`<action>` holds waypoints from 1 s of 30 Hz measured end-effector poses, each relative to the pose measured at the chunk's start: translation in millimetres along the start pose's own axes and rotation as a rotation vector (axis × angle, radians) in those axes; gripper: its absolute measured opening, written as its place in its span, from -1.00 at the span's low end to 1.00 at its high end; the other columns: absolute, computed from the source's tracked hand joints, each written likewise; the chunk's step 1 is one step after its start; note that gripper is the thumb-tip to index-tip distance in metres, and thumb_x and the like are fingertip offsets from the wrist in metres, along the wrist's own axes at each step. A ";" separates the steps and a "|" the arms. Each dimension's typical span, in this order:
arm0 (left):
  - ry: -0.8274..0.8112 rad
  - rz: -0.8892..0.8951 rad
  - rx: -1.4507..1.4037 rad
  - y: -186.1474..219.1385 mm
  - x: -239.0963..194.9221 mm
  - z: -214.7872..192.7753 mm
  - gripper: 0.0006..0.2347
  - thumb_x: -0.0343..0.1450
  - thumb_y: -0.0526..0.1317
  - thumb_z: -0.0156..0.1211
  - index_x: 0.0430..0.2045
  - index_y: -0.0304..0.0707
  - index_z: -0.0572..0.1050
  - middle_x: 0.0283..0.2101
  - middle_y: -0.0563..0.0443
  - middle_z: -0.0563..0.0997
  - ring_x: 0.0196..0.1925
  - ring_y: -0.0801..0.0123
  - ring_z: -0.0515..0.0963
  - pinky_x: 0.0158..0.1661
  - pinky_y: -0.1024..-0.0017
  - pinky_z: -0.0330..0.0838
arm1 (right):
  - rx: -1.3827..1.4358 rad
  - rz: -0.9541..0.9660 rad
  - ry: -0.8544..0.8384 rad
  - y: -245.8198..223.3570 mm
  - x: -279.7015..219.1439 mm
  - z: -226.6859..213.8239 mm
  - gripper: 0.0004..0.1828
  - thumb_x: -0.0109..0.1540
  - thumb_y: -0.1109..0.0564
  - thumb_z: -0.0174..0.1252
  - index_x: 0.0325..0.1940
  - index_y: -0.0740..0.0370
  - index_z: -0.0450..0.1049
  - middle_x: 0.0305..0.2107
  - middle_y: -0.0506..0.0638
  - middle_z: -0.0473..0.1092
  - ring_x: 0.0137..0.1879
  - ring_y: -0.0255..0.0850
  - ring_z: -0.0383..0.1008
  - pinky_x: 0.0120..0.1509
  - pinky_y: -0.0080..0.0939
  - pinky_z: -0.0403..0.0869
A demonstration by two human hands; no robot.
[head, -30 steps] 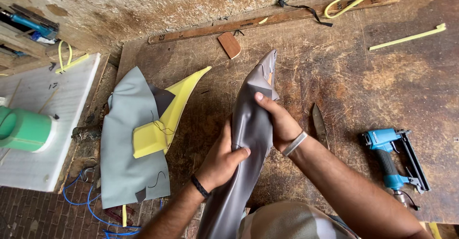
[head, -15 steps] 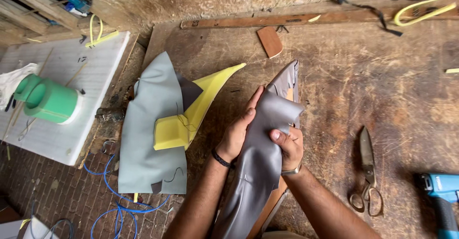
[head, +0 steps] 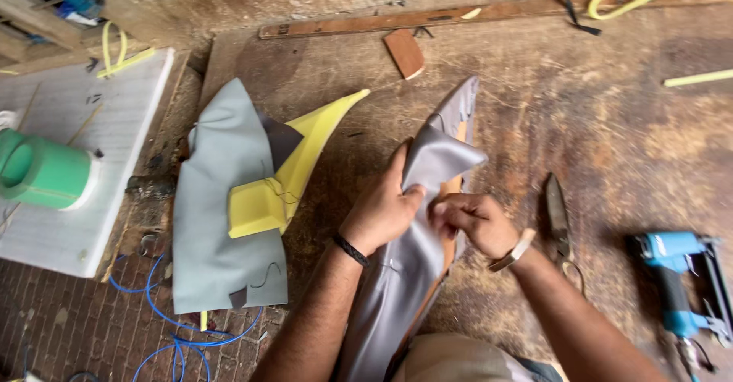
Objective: The person staples gray fabric onto a triangular cushion base using a pneumatic staple gun, then trims excess fabric with shears. They flip the cushion to check the tufted front and continue securing the edges before setting the finished cushion aside.
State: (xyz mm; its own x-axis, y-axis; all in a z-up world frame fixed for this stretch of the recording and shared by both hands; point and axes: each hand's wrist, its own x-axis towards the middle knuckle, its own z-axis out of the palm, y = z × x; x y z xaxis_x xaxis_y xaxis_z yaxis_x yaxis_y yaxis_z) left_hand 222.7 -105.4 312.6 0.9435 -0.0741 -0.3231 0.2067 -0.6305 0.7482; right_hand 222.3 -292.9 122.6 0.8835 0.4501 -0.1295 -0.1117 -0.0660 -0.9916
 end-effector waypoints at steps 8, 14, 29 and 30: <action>0.040 -0.118 0.087 24.9 -14.7 7.6 -0.31 0.41 -0.26 0.07 0.48 0.06 -0.08 0.19 -0.20 0.54 0.11 0.06 0.62 0.12 0.18 0.48 | -1.046 0.848 0.575 107.4 -193.5 -203.4 -0.09 0.06 -0.34 0.53 0.24 0.26 0.36 0.09 0.41 0.36 0.14 0.21 0.44 0.16 0.05 0.48; 0.091 -0.061 0.137 18.0 -18.5 25.9 -0.30 0.41 -0.27 0.09 0.48 -0.01 -0.09 0.16 -0.26 0.57 0.13 0.03 0.63 0.18 0.18 0.45 | -0.951 0.959 0.449 170.9 -202.5 -214.8 0.13 0.08 -0.10 0.42 0.56 0.22 -0.06 0.09 0.26 0.47 0.12 0.13 0.56 0.16 0.04 0.58; 0.076 -0.087 0.270 14.6 -34.2 27.0 -0.21 0.41 -0.24 0.18 0.49 -0.09 -0.23 0.07 -0.29 0.61 -0.16 0.11 0.72 -0.06 0.23 0.65 | -0.684 -0.042 0.027 -107.5 -111.9 -120.5 -0.48 0.00 -0.05 0.44 -0.01 0.11 0.54 -0.35 0.02 0.63 -0.29 -0.16 0.69 -0.18 -0.13 0.64; 0.099 -0.021 0.292 12.8 -34.3 26.6 -0.19 0.40 -0.24 0.23 0.48 -0.13 -0.23 0.09 -0.32 0.59 -0.12 0.08 0.70 -0.03 0.20 0.61 | -0.710 -0.104 -0.001 -121.9 -101.3 -110.6 -0.55 -0.01 -0.03 0.43 -0.09 0.12 0.58 -0.39 0.00 0.64 -0.34 -0.18 0.69 -0.17 -0.15 0.65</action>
State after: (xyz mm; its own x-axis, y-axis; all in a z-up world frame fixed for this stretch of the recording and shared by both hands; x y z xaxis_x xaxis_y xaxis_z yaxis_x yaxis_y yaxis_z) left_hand 186.0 -131.6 317.9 0.9635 0.0079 -0.2676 0.1565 -0.8275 0.5393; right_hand 196.7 -429.0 257.5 0.8730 0.4866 -0.0345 0.2966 -0.5857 -0.7543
